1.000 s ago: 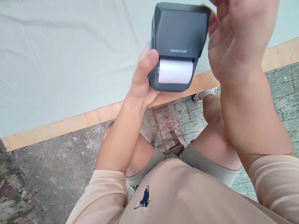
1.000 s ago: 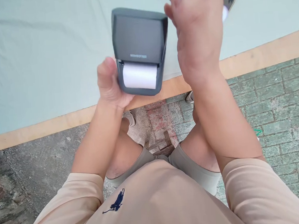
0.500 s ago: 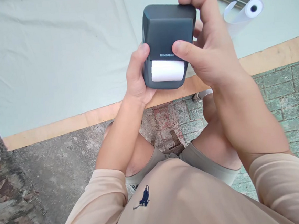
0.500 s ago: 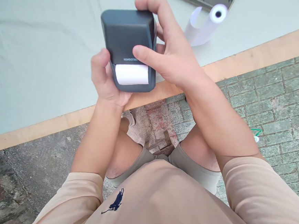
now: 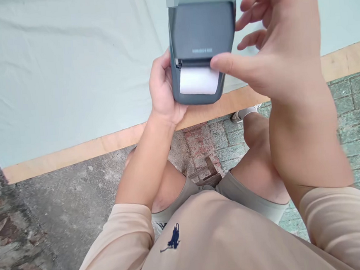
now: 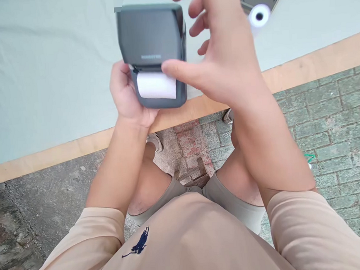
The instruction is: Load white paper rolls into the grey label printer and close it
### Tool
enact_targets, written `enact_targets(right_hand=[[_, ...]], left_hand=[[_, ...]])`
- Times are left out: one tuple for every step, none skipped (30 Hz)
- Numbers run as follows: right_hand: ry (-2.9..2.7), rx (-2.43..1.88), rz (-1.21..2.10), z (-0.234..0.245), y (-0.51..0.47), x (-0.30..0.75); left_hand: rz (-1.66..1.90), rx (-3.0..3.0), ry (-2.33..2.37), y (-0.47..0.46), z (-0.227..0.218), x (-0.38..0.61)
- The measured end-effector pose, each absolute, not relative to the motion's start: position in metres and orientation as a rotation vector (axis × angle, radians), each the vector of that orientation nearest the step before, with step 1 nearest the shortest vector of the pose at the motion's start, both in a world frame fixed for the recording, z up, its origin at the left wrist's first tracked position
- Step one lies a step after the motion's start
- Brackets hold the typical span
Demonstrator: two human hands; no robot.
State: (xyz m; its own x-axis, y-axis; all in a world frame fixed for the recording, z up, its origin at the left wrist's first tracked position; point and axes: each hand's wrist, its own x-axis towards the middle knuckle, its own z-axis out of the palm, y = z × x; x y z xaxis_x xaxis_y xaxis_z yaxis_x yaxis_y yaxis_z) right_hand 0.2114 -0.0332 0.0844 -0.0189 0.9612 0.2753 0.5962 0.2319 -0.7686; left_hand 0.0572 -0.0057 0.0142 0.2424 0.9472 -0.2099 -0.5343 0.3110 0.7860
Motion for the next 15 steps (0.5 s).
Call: enact_targets(right_hand=[[-1.6,-1.447,0.456,0.084,-0.033,0.208],[-1.498,-1.422,0.373,0.084,-0.033,0.205],[-1.432,-1.394,0.342,0.084,-0.033,0.202],[-1.418,-1.388,0.354,0.085,-0.034,0.2],[-1.455,-1.404,0.382,0.085,-0.034,0.2],[-1.533,-1.42,0.399,0.086,-0.034,0.2],[-1.63,-1.429,0.386,0.086,-0.034,0.201],[-1.732,-1.454,0.343,0.087,-0.033,0.203],[-1.84,-1.486,0.289,0.088,-0.033,0.205],[-1.95,-1.517,0.244,0.089,-0.033,0.206],[-2.052,-1.563,0.217,0.09,-0.034,0.207],[-2.133,-1.638,0.215,0.092,-0.034,0.208],[-2.184,-1.73,0.221,0.094,-0.036,0.208],[-2.213,-1.82,0.223,0.097,-0.037,0.207],[-2.232,-1.903,0.225,0.099,-0.039,0.205]], left_hand=[[1.105,0.674,0.738,-0.006,0.016,0.057],[1.084,0.691,0.725,-0.007,0.017,0.056],[1.063,0.696,0.737,-0.009,0.018,0.055],[1.042,0.687,0.773,-0.01,0.017,0.054],[1.032,0.665,0.826,-0.011,0.016,0.053],[1.033,0.634,0.884,-0.013,0.015,0.052],[1.042,0.602,0.934,-0.014,0.015,0.052],[1.054,0.575,0.965,-0.015,0.015,0.051],[1.06,0.559,0.972,-0.016,0.016,0.052],[1.058,0.555,0.956,-0.017,0.018,0.052],[1.047,0.564,0.918,-0.018,0.021,0.053],[1.029,0.585,0.861,-0.019,0.025,0.055],[1.013,0.616,0.792,-0.02,0.029,0.056],[1.004,0.647,0.719,-0.022,0.033,0.057],[1.0,0.678,0.652,-0.023,0.036,0.058]])
